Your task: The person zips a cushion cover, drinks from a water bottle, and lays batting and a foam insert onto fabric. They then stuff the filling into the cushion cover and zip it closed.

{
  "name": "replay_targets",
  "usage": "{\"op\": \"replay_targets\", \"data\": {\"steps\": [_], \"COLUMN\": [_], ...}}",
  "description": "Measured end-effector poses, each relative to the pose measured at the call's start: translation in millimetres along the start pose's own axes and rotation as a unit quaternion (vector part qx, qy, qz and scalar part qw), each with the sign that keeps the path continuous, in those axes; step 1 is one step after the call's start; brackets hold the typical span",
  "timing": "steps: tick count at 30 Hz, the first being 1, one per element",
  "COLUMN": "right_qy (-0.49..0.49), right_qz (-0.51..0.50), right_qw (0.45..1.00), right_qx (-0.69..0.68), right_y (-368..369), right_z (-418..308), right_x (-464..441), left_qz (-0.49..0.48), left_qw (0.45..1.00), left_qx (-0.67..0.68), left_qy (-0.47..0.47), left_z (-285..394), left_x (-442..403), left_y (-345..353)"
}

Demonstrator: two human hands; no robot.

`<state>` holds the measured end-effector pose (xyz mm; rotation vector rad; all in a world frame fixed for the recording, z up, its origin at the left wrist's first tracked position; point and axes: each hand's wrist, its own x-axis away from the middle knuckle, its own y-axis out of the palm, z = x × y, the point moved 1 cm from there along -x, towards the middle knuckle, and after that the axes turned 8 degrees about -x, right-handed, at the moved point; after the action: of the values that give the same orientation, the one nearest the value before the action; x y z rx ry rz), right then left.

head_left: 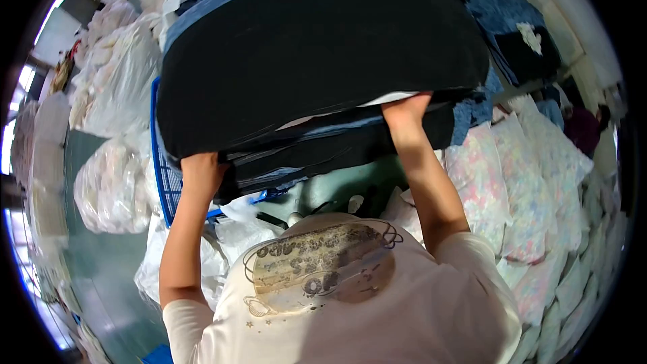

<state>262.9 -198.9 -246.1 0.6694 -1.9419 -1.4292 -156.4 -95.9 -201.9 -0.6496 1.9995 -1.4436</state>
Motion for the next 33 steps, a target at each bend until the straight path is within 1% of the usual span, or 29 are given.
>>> {"op": "replay_targets", "data": {"steps": [1,2,3,4,5,7,8,10,11,12,13,14,15,17,19,20,21,22,23,24,25,26,27,28,29,30,31,32,33], "right_qy": [0.017,0.038,0.057,0.046,0.033,0.133,0.173,0.136,0.117,0.09,0.103,0.11,0.117,0.143,0.101,0.085,0.067,0.159,0.243,0.308,0.32,0.284,0.248,0.132,0.003,-0.125,-0.202,-0.179,-0.155], "right_qz": [-0.029,-0.023,0.0,0.039,0.08,0.122,0.164,0.059,0.005,-0.007,-0.028,-0.028,-0.031,-0.078,0.023,0.052,0.082,0.059,0.074,0.019,-0.009,-0.031,-0.053,-0.175,-0.282,-0.362,-0.442,-0.442,-0.44], "right_qw": [0.999,0.999,0.997,0.998,0.996,0.984,0.969,0.987,0.992,0.995,0.994,0.994,0.992,0.986,0.995,0.995,0.994,0.984,0.959,0.936,0.916,0.924,0.929,0.827,0.642,0.395,0.315,0.342,0.37], "right_qx": [-0.012,-0.012,-0.061,-0.031,-0.004,0.014,0.071,0.055,0.047,0.033,0.006,-0.01,-0.023,-0.021,0.004,0.014,0.027,0.058,0.125,0.172,0.239,0.255,0.27,0.519,0.713,0.835,0.815,0.81,0.804], "right_y": [4,1,-5,-11,-16,-3,6,14,21,13,10,5,3,-7,1,-5,-14,-28,-40,-22,-2,1,4,10,16,22,28,33,42], "right_z": [-1,-4,-7,-4,0,18,29,41,47,47,46,44,44,45,58,70,82,91,105,127,150,173,191,200,211,219,220,218,219], "right_x": [-1,11,17,26,36,67,74,67,60,43,35,35,35,39,72,87,102,116,129,147,158,158,154,145,137,138,145,161,185], "left_qz": [-0.001,-0.006,-0.012,-0.01,-0.023,-0.047,-0.084,-0.152,-0.107,-0.063,-0.019,0.057,0.055,-0.07,-0.03,0.104,0.201,0.22,0.239,0.135,0.094,0.047,-0.003,-0.038,-0.036,-0.034,-0.029,-0.034,-0.029], "left_qw": [1.0,0.999,0.999,0.995,0.995,0.993,0.992,0.986,0.99,0.991,0.989,0.985,0.986,0.993,0.998,0.988,0.966,0.955,0.941,0.964,0.938,0.875,0.776,0.622,0.57,0.518,0.462,0.449,0.461], "left_qx": [-0.019,-0.036,-0.049,-0.101,-0.101,-0.102,-0.088,-0.059,-0.073,-0.087,-0.101,-0.113,-0.104,-0.055,0.007,0.028,0.058,0.086,0.115,0.181,0.333,0.472,0.593,0.725,0.769,0.808,0.845,0.848,0.843], "left_qy": [0.001,0.004,0.007,0.009,0.017,0.036,0.036,0.036,0.061,0.084,0.105,0.118,0.118,0.073,0.061,0.107,0.153,0.18,0.209,0.141,0.02,-0.1,-0.215,-0.294,-0.288,-0.28,-0.269,-0.279,-0.277], "left_z": [-4,-6,-6,-10,-18,-29,-32,-31,-30,-29,-28,-27,-23,-17,-11,-11,-11,-17,-25,-33,-42,-47,-50,-56,-60,-66,-68,-67,-71], "left_x": [-1,1,5,11,17,27,31,27,29,33,38,42,44,46,51,59,66,82,103,127,136,143,147,141,134,126,116,106,104], "left_y": [-2,-4,-3,6,9,9,4,-19,-24,-28,-29,-23,-15,-4,-12,-22,-35,-33,-29,-23,-5,21,38,30,28,25,26,25,24]}}
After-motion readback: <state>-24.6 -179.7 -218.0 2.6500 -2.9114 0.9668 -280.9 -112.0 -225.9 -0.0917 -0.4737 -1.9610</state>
